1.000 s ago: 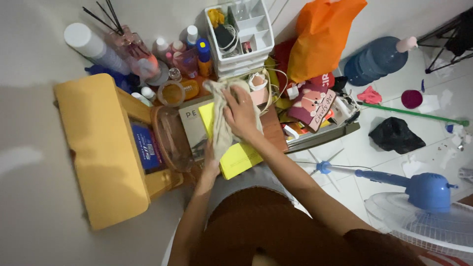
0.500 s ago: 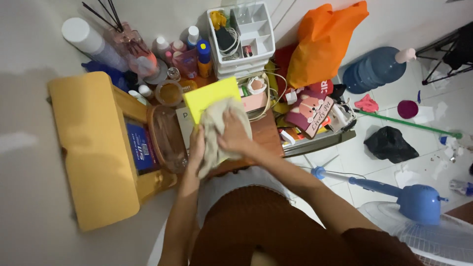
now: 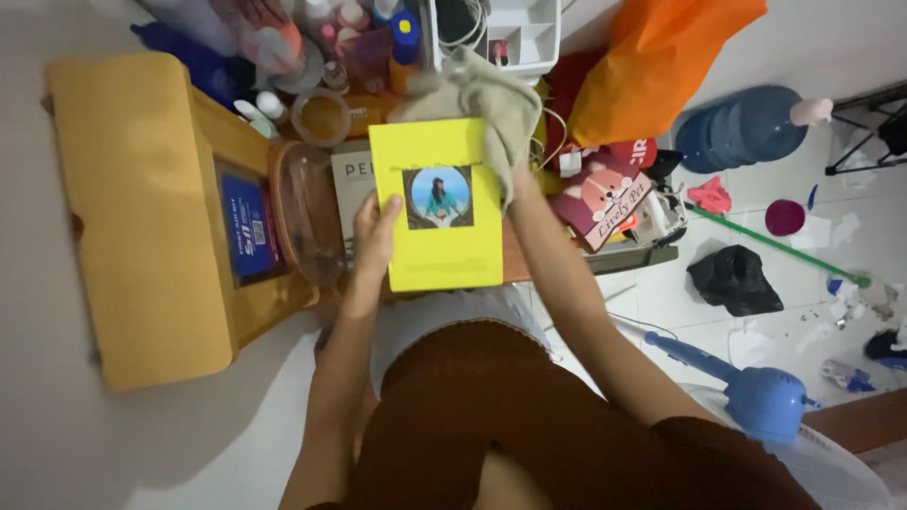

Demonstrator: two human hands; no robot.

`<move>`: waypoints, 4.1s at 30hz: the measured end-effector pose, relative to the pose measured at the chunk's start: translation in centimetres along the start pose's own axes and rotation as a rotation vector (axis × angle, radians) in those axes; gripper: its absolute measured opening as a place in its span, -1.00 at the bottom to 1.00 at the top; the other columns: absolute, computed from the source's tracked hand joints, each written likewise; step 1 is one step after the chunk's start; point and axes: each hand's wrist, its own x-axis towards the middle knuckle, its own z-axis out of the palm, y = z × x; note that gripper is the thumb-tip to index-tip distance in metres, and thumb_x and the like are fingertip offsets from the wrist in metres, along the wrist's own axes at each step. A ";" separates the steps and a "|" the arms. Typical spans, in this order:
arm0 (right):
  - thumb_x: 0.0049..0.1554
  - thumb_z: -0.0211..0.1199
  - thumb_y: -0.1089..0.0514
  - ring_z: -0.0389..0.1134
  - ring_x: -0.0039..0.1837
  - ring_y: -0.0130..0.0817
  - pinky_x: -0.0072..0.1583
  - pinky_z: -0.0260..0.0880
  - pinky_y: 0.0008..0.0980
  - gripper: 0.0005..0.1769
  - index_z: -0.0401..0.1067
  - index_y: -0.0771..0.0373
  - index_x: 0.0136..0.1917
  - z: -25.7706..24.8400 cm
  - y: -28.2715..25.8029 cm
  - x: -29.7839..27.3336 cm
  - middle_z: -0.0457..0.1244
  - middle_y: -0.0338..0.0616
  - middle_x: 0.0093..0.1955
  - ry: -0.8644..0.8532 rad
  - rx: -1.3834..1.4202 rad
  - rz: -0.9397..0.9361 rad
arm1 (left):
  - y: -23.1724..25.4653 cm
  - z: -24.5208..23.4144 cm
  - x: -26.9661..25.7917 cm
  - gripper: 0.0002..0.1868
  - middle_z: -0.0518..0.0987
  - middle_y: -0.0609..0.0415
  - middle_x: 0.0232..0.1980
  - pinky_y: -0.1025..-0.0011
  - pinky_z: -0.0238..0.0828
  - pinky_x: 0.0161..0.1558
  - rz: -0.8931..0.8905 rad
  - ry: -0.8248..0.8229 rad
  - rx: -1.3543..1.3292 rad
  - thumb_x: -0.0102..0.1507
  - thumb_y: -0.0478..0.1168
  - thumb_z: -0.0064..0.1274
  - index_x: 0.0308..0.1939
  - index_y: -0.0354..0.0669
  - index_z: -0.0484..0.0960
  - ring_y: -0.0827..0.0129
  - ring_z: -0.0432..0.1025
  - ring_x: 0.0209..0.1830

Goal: The person picks up a black cloth, a yellow picture frame, a pink box, and a small white box from a cluttered surface. They walk to a shelf to place the white box, then return to pack a tissue pack and other items into an orange bag. Finally, they move a wooden stool and pick up a plastic bag from the floor.

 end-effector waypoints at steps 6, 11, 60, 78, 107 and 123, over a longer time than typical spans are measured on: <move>0.11 0.08 0.17 0.35 0.25 0.12 0.36 0.21 0.34 -0.50 0.36 0.46 0.27 0.6 6.5 0.3 0.19 0.18 0.23 0.233 0.364 0.239 | 0.6 -0.5 0.6 -0.59 0.58 0.12 -0.32 0.54 0.51 -0.26 -0.024 0.174 0.141 0.40 0.18 0.06 -0.02 -0.08 0.62 0.47 0.52 -0.38; -0.01 0.12 0.32 0.34 0.25 0.13 0.37 0.20 0.42 -0.42 0.28 0.55 0.29 3.7 15.2 2.5 0.11 0.20 0.27 0.432 0.672 0.427 | -0.5 -3.6 2.4 -0.61 0.61 -0.01 -0.31 0.32 0.46 -0.23 0.009 0.235 0.377 0.38 0.13 0.11 -0.14 -0.15 0.65 0.28 0.54 -0.28; 0.00 0.55 -0.12 0.48 0.11 0.12 0.07 0.54 0.02 -0.21 0.38 0.43 0.29 -28.8 41.6 2.7 0.36 0.33 0.09 0.523 0.326 0.589 | -15.0 28.5 -1.8 -0.69 0.37 -0.25 0.35 -0.15 0.27 0.29 0.953 -0.397 0.940 0.26 -0.33 0.11 0.10 -0.14 0.64 -0.26 0.28 0.41; -0.02 0.52 0.14 0.48 0.07 -0.06 -0.02 0.56 -0.08 -0.21 0.30 0.06 0.44 -30.7 24.2 5.1 0.32 -0.03 0.08 0.179 0.977 0.355 | -17.6 33.3 -0.7 -0.52 0.41 -0.42 0.31 -0.16 0.32 0.31 -0.220 -0.234 0.361 0.48 0.08 -0.14 0.24 -0.25 0.53 -0.32 0.31 0.36; 0.08 0.52 0.18 0.27 0.00 -0.34 0.05 0.25 -0.30 -0.74 0.50 0.21 -0.01 -7.5 7.5 -11.9 0.29 -0.24 -0.07 -1.258 -0.058 -0.121 | 0.0 4.3 -1.9 -0.08 0.40 -0.10 0.43 0.11 0.14 0.38 -0.069 0.120 0.138 0.11 0.03 0.46 0.46 -0.01 0.33 0.09 0.30 0.40; 0.01 0.39 -0.17 0.45 0.17 0.15 0.07 0.53 0.05 -0.39 0.52 0.25 0.20 4.8 10.5 -8.9 0.39 0.18 0.12 -0.591 -0.754 -0.020 | -9.2 -8.1 8.6 -0.23 0.24 -0.37 0.43 -0.25 0.47 -0.07 0.618 0.380 1.242 0.34 0.16 0.09 0.53 -0.09 0.29 -0.37 0.37 0.22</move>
